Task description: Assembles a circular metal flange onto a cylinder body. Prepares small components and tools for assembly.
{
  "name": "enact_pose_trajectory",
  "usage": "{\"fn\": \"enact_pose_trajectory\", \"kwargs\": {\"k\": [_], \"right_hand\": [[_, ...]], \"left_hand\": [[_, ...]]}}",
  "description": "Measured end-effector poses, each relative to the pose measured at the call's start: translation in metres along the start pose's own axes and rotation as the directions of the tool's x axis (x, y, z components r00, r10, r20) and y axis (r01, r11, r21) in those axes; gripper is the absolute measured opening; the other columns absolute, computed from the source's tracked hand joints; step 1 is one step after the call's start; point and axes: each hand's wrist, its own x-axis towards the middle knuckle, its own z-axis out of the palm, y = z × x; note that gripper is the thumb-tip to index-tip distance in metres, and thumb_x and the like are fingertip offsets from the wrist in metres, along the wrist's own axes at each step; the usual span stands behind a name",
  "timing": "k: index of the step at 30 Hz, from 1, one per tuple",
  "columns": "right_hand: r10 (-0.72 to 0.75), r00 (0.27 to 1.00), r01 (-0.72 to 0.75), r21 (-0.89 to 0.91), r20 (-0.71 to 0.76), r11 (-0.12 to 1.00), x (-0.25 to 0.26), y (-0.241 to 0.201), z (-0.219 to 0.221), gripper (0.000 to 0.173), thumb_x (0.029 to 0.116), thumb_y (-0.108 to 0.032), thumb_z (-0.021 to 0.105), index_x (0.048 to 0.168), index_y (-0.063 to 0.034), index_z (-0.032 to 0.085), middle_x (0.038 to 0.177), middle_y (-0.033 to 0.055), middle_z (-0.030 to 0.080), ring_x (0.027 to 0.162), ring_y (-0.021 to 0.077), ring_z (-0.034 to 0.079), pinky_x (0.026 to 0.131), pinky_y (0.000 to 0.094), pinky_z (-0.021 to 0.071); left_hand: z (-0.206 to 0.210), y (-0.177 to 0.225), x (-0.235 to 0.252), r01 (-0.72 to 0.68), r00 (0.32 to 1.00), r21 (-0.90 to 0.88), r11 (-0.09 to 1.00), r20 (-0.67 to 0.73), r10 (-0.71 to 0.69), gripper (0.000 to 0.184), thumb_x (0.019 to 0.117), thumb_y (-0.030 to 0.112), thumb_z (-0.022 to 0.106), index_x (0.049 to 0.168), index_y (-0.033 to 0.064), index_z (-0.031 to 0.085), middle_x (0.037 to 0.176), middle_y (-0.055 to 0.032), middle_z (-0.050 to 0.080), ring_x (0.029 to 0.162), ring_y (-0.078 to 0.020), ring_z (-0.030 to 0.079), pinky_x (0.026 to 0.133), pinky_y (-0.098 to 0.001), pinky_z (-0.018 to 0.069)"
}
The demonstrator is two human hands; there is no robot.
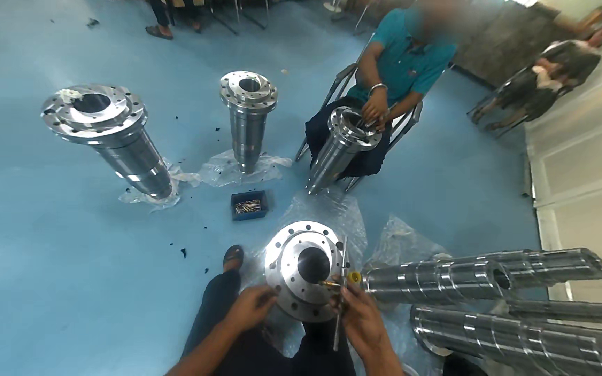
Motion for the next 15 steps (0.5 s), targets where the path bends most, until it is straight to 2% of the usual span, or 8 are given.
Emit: {"fn": "enact_pose_trajectory", "kwargs": {"k": [4,7,12,15], "right_hand": [[-0.040,0.998,0.037,0.065,0.046,0.997,-0.017,-0.008,0.011,0.030,0.0934,-0.011,0.063,0.120,0.0032,0.062,0.102,0.0176,0.073,0.070,0.0160,0.070,0.060,0.0267,0.0597],[-0.112,0.984,0.095,0.123,0.139,0.988,-0.028,-0.013,0.018,0.042,0.0868,-0.020,0.081,0.120,0.0010,0.066,0.104,0.0169,0.073,0.072,0.0163,0.071,0.063,0.0288,0.0612],[-0.222,0.930,0.209,0.076,0.294,0.975,-0.037,-0.022,0.023,0.043,0.0852,-0.023,0.082,0.123,-0.0061,0.070,0.110,0.0136,0.073,0.084,0.0177,0.072,0.074,0.0327,0.0623],[-0.268,0.921,0.299,-0.071,0.282,0.952,-0.033,-0.032,0.021,0.043,0.0864,-0.021,0.081,0.124,-0.0050,0.068,0.111,0.0114,0.073,0.090,0.0186,0.072,0.080,0.0349,0.0623]], "left_hand": [[0.000,-0.002,0.000,-0.009,1.000,-0.003,1.000,-0.009,0.009,0.032,0.1033,0.025,0.055,0.118,0.0014,0.071,0.097,-0.0122,0.073,0.080,-0.0154,0.070,0.079,-0.0313,0.0587],[0.000,0.000,0.000,-0.003,1.000,-0.012,1.000,-0.007,0.003,0.032,0.1033,0.025,0.055,0.118,0.0014,0.071,0.097,-0.0122,0.073,0.081,-0.0149,0.070,0.079,-0.0306,0.0590],[0.000,-0.001,0.000,0.011,1.000,-0.022,1.000,-0.006,-0.011,0.033,0.1035,0.026,0.054,0.117,0.0019,0.071,0.096,-0.0114,0.073,0.080,-0.0143,0.070,0.078,-0.0305,0.0588],[-0.002,0.001,-0.001,0.038,0.999,-0.039,0.999,-0.003,-0.038,0.032,0.1034,0.025,0.055,0.117,0.0009,0.071,0.097,-0.0130,0.073,0.082,-0.0168,0.071,0.079,-0.0340,0.0598]]}}
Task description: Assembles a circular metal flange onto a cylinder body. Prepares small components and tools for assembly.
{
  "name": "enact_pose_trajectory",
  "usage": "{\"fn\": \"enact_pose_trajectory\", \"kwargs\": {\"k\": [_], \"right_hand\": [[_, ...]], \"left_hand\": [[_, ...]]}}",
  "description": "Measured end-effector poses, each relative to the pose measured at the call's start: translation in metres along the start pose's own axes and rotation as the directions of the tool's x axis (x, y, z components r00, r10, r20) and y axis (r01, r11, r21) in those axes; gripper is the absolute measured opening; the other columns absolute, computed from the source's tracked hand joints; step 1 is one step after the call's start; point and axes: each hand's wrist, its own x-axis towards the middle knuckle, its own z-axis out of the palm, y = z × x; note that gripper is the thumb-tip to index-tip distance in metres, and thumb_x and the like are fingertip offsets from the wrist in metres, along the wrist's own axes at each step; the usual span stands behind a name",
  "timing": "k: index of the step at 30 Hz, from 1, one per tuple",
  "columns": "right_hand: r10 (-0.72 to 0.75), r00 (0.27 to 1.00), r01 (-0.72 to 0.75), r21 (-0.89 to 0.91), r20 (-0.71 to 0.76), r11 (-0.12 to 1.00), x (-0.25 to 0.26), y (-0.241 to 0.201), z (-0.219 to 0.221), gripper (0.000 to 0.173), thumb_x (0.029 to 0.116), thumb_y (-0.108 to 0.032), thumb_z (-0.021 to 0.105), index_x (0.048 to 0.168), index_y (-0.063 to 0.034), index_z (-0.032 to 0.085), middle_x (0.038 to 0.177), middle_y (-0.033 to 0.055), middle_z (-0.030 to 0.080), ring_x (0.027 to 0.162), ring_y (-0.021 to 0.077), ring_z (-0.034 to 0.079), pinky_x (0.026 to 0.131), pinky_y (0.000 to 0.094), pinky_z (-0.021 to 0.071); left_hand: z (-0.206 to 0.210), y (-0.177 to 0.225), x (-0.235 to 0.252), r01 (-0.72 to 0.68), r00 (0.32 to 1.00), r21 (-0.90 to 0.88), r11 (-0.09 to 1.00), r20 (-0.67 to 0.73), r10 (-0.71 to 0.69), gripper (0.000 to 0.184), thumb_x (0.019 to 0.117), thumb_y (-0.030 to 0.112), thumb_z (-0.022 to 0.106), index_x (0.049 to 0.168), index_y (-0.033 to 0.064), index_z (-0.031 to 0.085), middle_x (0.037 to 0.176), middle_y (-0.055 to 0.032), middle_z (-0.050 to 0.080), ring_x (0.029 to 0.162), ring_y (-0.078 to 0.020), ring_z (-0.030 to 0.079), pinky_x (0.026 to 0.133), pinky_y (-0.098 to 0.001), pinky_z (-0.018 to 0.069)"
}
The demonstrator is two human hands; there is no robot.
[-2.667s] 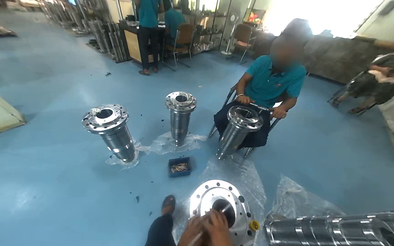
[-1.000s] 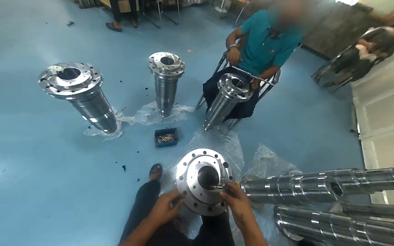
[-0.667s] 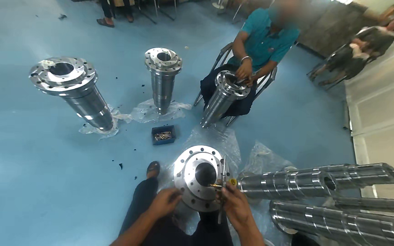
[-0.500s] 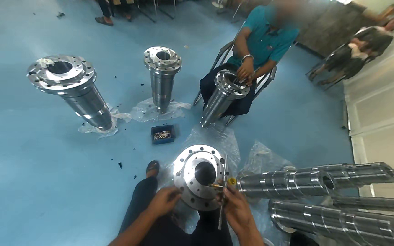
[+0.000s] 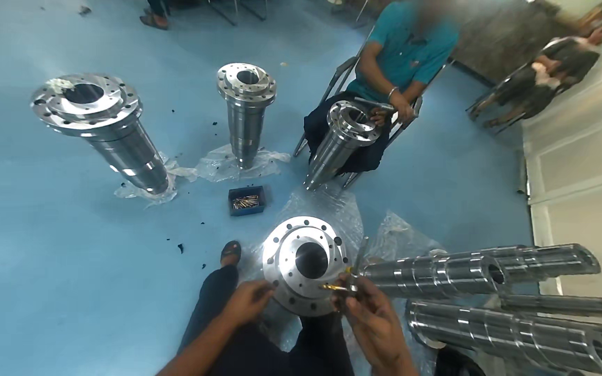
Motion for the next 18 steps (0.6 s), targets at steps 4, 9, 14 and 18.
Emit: {"fn": "enact_pose_trajectory", "kwargs": {"k": [4,9,14,18], "right_hand": [[0.002,0.979,-0.096,-0.452,-0.205,0.887,0.031,-0.015,-0.021,0.041,0.0869,-0.004,0.069,0.126,0.0033,0.061,0.103,0.0113,0.071,0.087,0.0185,0.071,0.079,0.0345,0.0614],[0.049,0.950,-0.283,-0.785,-0.308,0.551,0.086,-0.011,-0.055,0.035,0.0943,-0.001,0.070,0.128,0.0002,0.062,0.109,0.0160,0.070,0.094,0.0237,0.068,0.084,0.0419,0.0571],[0.118,0.960,-0.278,-0.901,-0.253,0.334,0.118,0.013,-0.072,0.035,0.0953,-0.004,0.069,0.130,-0.0007,0.061,0.112,0.0197,0.069,0.097,0.0298,0.068,0.089,0.0488,0.0554],[0.157,0.960,-0.269,-0.915,-0.231,0.299,0.129,0.025,-0.071,0.035,0.0947,-0.002,0.069,0.129,-0.0008,0.062,0.112,0.0204,0.069,0.096,0.0310,0.068,0.088,0.0493,0.0555]], "left_hand": [[0.000,-0.002,0.001,0.024,1.000,-0.020,0.999,0.001,-0.024,0.031,0.1032,0.025,0.055,0.117,0.0013,0.071,0.096,-0.0117,0.073,0.080,-0.0149,0.070,0.078,-0.0317,0.0594],[0.000,-0.004,0.002,0.060,0.998,-0.037,0.998,-0.007,-0.060,0.029,0.1030,0.024,0.057,0.117,0.0021,0.071,0.096,-0.0099,0.072,0.079,-0.0123,0.070,0.077,-0.0291,0.0593],[-0.002,-0.006,0.002,0.069,0.997,-0.045,0.997,-0.022,-0.070,0.029,0.1029,0.023,0.057,0.117,0.0020,0.071,0.096,-0.0104,0.072,0.080,-0.0136,0.070,0.078,-0.0310,0.0594],[-0.004,-0.007,0.000,0.059,0.998,-0.045,0.997,-0.017,-0.060,0.029,0.1030,0.024,0.057,0.116,0.0025,0.071,0.096,-0.0099,0.072,0.080,-0.0128,0.070,0.078,-0.0298,0.0591]]}}
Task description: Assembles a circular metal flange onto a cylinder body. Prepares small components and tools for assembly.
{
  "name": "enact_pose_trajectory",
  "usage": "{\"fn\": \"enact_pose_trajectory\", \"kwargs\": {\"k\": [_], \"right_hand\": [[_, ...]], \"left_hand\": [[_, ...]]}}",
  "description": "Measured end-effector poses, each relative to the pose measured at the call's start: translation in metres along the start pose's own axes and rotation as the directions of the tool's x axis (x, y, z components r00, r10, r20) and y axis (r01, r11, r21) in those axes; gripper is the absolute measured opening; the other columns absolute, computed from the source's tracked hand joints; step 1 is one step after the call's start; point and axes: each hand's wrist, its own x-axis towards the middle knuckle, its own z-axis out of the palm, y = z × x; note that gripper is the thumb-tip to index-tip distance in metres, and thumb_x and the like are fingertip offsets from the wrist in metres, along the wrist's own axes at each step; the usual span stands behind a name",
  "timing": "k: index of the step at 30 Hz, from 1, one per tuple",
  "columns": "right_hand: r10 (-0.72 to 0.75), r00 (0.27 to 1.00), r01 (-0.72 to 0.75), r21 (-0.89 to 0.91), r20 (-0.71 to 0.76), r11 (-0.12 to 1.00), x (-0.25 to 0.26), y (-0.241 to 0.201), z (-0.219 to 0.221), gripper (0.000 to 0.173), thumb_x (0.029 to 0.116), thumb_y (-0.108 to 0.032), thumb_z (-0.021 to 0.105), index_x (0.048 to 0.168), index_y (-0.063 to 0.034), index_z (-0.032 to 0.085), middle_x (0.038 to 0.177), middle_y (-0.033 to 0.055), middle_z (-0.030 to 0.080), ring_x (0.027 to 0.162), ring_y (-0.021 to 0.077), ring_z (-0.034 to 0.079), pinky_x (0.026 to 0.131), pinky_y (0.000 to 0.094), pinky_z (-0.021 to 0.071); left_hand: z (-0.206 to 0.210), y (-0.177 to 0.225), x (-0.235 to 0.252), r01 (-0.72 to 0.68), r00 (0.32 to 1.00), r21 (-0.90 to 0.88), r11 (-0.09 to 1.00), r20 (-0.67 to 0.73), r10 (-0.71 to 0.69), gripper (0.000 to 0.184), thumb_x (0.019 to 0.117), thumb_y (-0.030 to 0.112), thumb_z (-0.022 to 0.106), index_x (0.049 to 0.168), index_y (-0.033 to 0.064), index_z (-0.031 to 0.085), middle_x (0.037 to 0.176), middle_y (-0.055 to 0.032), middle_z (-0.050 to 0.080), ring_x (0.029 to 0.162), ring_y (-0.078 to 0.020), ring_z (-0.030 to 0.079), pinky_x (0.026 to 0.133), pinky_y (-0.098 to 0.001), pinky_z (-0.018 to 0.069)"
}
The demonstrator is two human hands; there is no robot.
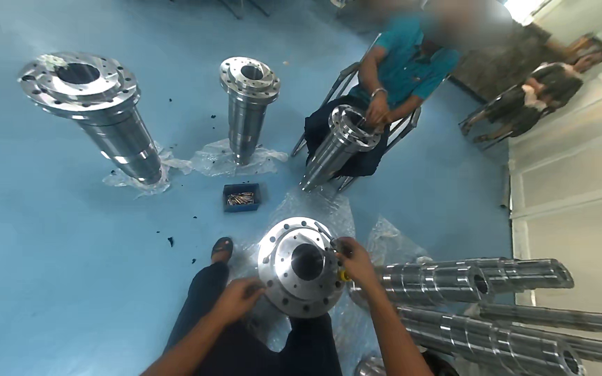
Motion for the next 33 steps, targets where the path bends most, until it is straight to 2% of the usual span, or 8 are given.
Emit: {"fn": "enact_pose_trajectory", "kwargs": {"k": [8,12,17,22,25,27,31,33], "right_hand": [[-0.009,0.998,0.015,-0.100,0.061,0.995,0.011,0.001,0.008,0.035,0.0945,-0.002,0.069,0.129,-0.0012,0.062,0.111,0.0212,0.068,0.096,0.0331,0.068,0.088,0.0516,0.0548],[-0.027,0.994,0.041,-0.144,0.104,0.989,0.017,0.000,0.006,0.037,0.0931,0.000,0.069,0.129,-0.0016,0.062,0.112,0.0223,0.068,0.097,0.0357,0.068,0.087,0.0549,0.0551],[-0.030,0.982,0.085,-0.294,0.187,0.952,0.025,-0.007,0.000,0.050,0.0962,-0.006,0.067,0.144,-0.0122,0.054,0.113,0.0214,0.069,0.097,0.0377,0.069,0.088,0.0570,0.0543],[0.040,0.983,0.036,-0.404,0.178,0.914,0.023,-0.022,-0.001,0.039,0.1001,-0.023,0.067,0.133,-0.0037,0.061,0.107,0.0211,0.070,0.098,0.0378,0.069,0.089,0.0574,0.0534],[0.061,0.988,-0.001,-0.390,0.141,0.921,0.024,-0.021,0.002,0.037,0.0991,-0.029,0.069,0.121,0.0007,0.064,0.101,0.0215,0.070,0.094,0.0374,0.069,0.086,0.0567,0.0536],[0.104,0.988,-0.057,-0.360,0.112,0.931,0.024,-0.023,0.003,0.040,0.0989,-0.032,0.069,0.118,0.0018,0.065,0.101,0.0217,0.070,0.094,0.0369,0.069,0.086,0.0556,0.0540],[0.237,0.970,-0.219,-0.231,0.055,0.948,0.024,-0.022,0.005,0.039,0.1022,-0.034,0.063,0.108,0.0040,0.068,0.097,0.0218,0.070,0.088,0.0345,0.069,0.084,0.0536,0.0549],[0.279,0.959,-0.267,-0.167,0.052,0.949,0.026,-0.019,0.006,0.040,0.1035,-0.035,0.061,0.107,0.0041,0.069,0.097,0.0206,0.071,0.088,0.0318,0.071,0.085,0.0512,0.0573]], "left_hand": [[-0.002,0.001,0.002,-0.004,1.000,0.006,1.000,0.006,0.004,0.030,0.1032,0.024,0.055,0.115,0.0020,0.071,0.097,-0.0110,0.072,0.081,-0.0143,0.070,0.079,-0.0311,0.0586],[-0.004,0.001,0.002,0.006,1.000,0.014,1.000,0.021,-0.006,0.032,0.1039,0.025,0.054,0.118,0.0012,0.070,0.100,-0.0135,0.072,0.085,-0.0192,0.071,0.084,-0.0376,0.0595],[-0.004,0.003,0.001,-0.007,1.000,0.012,1.000,0.000,0.007,0.031,0.1043,0.026,0.054,0.117,0.0018,0.071,0.098,-0.0123,0.072,0.083,-0.0166,0.071,0.082,-0.0342,0.0591],[-0.004,0.003,0.001,-0.042,0.999,0.026,0.999,-0.016,0.043,0.033,0.1045,0.027,0.054,0.115,0.0014,0.071,0.096,-0.0126,0.072,0.082,-0.0171,0.071,0.081,-0.0343,0.0590],[-0.002,0.008,0.001,-0.069,0.996,0.023,0.997,-0.047,0.070,0.033,0.1048,0.027,0.053,0.114,0.0009,0.071,0.094,-0.0126,0.072,0.080,-0.0167,0.070,0.079,-0.0336,0.0587],[0.002,0.022,0.003,-0.068,0.995,-0.050,0.996,-0.078,0.064,0.033,0.1051,0.026,0.053,0.116,0.0000,0.070,0.094,-0.0116,0.072,0.079,-0.0154,0.070,0.078,-0.0325,0.0592],[0.019,0.075,0.021,0.092,0.995,-0.363,0.927,-0.009,-0.102,0.031,0.1065,0.023,0.055,0.124,-0.0009,0.064,0.103,-0.0109,0.071,0.085,-0.0155,0.072,0.081,-0.0332,0.0617],[0.033,0.096,0.039,0.173,0.984,-0.390,0.904,0.094,-0.148,0.037,0.1070,0.026,0.055,0.132,-0.0006,0.060,0.116,-0.0153,0.069,0.096,-0.0207,0.072,0.089,-0.0382,0.0606]]}}
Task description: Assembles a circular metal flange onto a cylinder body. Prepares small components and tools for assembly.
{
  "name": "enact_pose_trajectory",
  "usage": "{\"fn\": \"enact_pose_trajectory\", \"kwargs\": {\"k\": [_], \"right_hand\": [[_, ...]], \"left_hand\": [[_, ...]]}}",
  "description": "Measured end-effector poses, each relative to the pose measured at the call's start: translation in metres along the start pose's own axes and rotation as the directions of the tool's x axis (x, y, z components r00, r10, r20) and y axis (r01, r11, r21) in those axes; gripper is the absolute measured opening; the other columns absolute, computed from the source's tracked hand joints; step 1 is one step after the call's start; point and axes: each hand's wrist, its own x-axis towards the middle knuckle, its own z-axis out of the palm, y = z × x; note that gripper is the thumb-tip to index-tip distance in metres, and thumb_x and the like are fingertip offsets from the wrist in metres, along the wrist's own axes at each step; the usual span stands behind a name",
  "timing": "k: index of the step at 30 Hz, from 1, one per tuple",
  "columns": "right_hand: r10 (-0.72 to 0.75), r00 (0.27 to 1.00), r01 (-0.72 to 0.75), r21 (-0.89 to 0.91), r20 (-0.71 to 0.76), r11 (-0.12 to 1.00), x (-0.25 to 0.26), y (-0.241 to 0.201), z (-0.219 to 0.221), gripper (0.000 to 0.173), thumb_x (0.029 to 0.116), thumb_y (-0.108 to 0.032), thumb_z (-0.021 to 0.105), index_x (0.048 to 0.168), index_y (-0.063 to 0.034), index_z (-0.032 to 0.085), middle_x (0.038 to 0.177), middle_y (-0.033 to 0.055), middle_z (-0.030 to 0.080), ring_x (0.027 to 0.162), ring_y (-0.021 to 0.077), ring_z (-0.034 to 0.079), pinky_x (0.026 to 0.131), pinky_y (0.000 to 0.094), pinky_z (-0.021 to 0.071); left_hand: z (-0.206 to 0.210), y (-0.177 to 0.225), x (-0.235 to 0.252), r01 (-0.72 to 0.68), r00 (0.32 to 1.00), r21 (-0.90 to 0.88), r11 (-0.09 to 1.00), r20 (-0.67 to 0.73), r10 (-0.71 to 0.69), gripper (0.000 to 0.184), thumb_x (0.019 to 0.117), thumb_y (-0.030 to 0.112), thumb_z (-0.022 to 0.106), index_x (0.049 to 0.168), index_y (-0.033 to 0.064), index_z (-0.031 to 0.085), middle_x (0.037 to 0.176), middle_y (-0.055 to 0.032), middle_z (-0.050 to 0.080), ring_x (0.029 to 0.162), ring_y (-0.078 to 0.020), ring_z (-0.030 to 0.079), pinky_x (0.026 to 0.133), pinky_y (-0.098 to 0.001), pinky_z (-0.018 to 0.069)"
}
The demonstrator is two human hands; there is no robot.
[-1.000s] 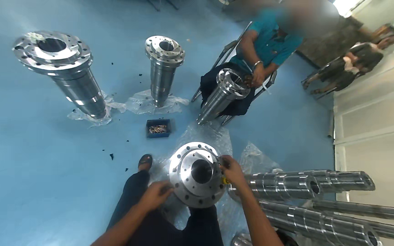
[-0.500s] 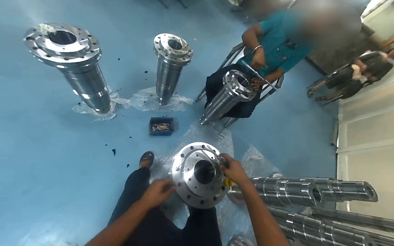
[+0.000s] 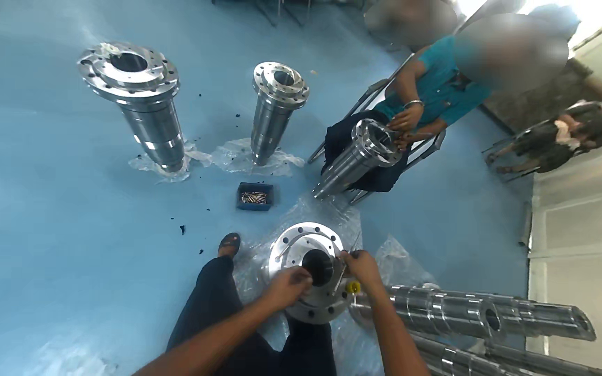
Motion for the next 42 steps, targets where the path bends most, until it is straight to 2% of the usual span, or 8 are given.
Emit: {"fn": "enact_pose_trajectory", "kwargs": {"k": [3,7,9,13,17,25,35,42], "right_hand": [[0.033,0.999,-0.032,0.065,-0.004,0.997,-0.003,0.000,0.001,0.042,0.1038,-0.037,0.061,0.106,0.0040,0.069,0.096,0.0190,0.072,0.085,0.0280,0.073,0.083,0.0466,0.0596],[0.019,1.000,-0.019,0.020,-0.025,1.000,-0.005,-0.002,0.001,0.043,0.1038,-0.038,0.060,0.104,0.0032,0.071,0.096,0.0190,0.072,0.088,0.0292,0.072,0.085,0.0482,0.0573],[-0.015,0.999,0.016,0.010,-0.033,1.000,-0.003,0.003,0.004,0.042,0.1037,-0.038,0.060,0.105,0.0030,0.071,0.096,0.0188,0.072,0.086,0.0290,0.073,0.084,0.0481,0.0589],[-0.107,0.994,0.105,-0.095,-0.012,0.990,-0.005,0.002,0.004,0.039,0.1031,-0.033,0.062,0.115,0.0037,0.066,0.105,0.0212,0.069,0.097,0.0330,0.069,0.091,0.0510,0.0535],[-0.205,0.976,0.214,-0.177,0.068,0.961,-0.001,0.003,-0.002,0.033,0.1037,-0.021,0.060,0.128,0.0017,0.062,0.111,0.0219,0.067,0.101,0.0339,0.067,0.093,0.0513,0.0528],[-0.282,0.950,0.309,-0.256,0.135,0.916,0.005,-0.001,-0.004,0.039,0.1025,-0.015,0.060,0.139,-0.0024,0.058,0.128,0.0220,0.063,0.116,0.0343,0.064,0.103,0.0500,0.0495],[-0.363,0.905,0.419,-0.314,0.223,0.852,0.011,-0.002,-0.011,0.038,0.0973,-0.005,0.062,0.135,-0.0065,0.063,0.131,0.0201,0.063,0.122,0.0341,0.061,0.107,0.0486,0.0472],[-0.286,0.935,0.341,-0.301,0.212,0.890,0.016,-0.007,-0.013,0.036,0.0984,-0.017,0.066,0.133,-0.0061,0.065,0.120,0.0175,0.069,0.113,0.0313,0.066,0.102,0.0502,0.0497]], "left_hand": [[0.035,0.009,0.031,0.113,0.987,0.037,0.993,0.109,-0.116,0.052,0.1075,0.036,0.052,0.145,0.0010,0.050,0.128,-0.0202,0.065,0.108,-0.0283,0.069,0.096,-0.0458,0.0558],[0.067,0.019,0.051,0.171,0.980,0.031,0.985,0.095,-0.173,0.043,0.1089,0.032,0.049,0.137,0.0005,0.054,0.110,-0.0151,0.069,0.086,-0.0213,0.072,0.080,-0.0393,0.0604],[0.072,0.020,0.051,0.187,0.980,0.069,0.980,0.062,-0.191,0.038,0.1096,0.028,0.048,0.134,0.0003,0.057,0.105,-0.0130,0.069,0.081,-0.0186,0.070,0.077,-0.0366,0.0594],[0.072,0.010,0.051,0.198,0.967,0.180,0.964,0.122,-0.222,0.038,0.1092,0.027,0.048,0.134,0.0002,0.059,0.114,-0.0159,0.070,0.090,-0.0234,0.072,0.085,-0.0428,0.0590],[0.077,0.005,0.048,0.199,0.956,0.184,0.963,0.179,-0.232,0.037,0.1087,0.025,0.049,0.135,0.0003,0.058,0.119,-0.0158,0.070,0.096,-0.0236,0.073,0.089,-0.0428,0.0582],[0.077,0.007,0.044,0.201,0.967,0.068,0.977,0.142,-0.209,0.035,0.1079,0.024,0.051,0.133,0.0006,0.059,0.116,-0.0142,0.070,0.092,-0.0199,0.073,0.085,-0.0381,0.0594],[0.069,0.003,0.042,0.193,0.977,-0.027,0.981,0.092,-0.190,0.032,0.1068,0.020,0.053,0.130,-0.0002,0.060,0.112,-0.0143,0.070,0.089,-0.0189,0.072,0.082,-0.0365,0.0597],[0.073,0.013,0.046,0.198,0.978,-0.032,0.980,0.075,-0.195,0.034,0.1059,0.022,0.053,0.131,-0.0002,0.059,0.112,-0.0150,0.070,0.092,-0.0211,0.072,0.085,-0.0392,0.0591]]}}
